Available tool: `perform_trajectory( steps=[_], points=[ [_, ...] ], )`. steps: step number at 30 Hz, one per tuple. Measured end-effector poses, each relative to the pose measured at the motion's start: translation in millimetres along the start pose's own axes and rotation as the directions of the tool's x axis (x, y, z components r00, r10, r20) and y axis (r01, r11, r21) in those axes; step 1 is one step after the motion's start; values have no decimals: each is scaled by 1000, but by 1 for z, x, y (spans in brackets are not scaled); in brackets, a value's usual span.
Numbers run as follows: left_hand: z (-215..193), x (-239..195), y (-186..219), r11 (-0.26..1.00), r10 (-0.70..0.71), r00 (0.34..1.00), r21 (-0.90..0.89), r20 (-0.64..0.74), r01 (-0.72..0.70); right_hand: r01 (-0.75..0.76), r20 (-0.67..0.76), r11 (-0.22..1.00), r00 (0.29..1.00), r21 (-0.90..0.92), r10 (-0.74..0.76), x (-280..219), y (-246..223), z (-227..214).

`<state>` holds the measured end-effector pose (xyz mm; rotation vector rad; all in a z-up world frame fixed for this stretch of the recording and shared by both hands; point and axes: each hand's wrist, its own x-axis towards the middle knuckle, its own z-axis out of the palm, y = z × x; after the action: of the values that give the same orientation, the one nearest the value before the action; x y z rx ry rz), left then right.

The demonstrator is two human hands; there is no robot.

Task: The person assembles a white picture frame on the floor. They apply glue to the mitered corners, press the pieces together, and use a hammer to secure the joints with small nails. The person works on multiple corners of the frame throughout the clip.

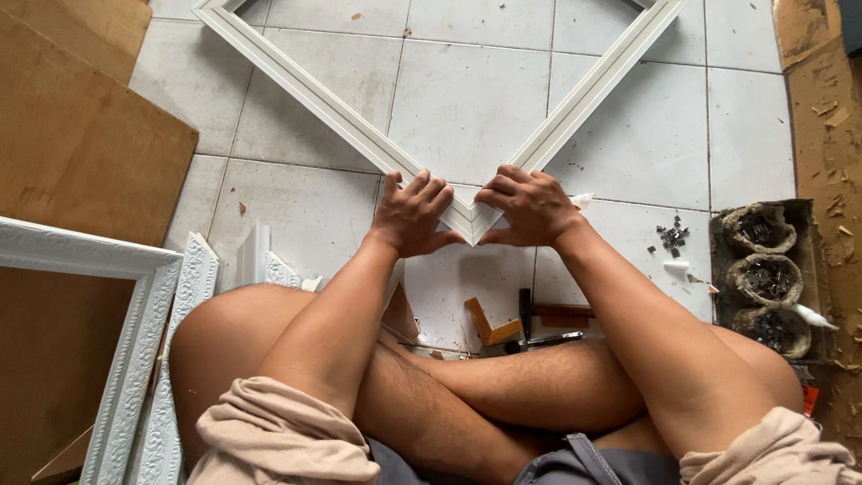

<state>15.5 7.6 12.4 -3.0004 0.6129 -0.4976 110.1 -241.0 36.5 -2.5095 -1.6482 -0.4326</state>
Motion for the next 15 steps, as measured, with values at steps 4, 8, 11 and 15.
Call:
perform_trajectory(
  steps=[4,8,11,15],
  points=[
    [-1,0,-2,1000,6,1000,26,-12,-5,2,-9,1000,1000,5,-2,3,-1,-1],
    [1,0,-2,1000,4,1000,5,-26,-4,9,-24,1000,1000,11,-8,1,0,2],
    [2,-1,-1,1000,3,999,3,-47,-3,10,-19,1000,1000,1,-10,1,0,1],
    [0,0,-1,1000,5,999,9,-53,-5,15,-20,1000,1000,2,-15,3,-2,-4]
  ],
)
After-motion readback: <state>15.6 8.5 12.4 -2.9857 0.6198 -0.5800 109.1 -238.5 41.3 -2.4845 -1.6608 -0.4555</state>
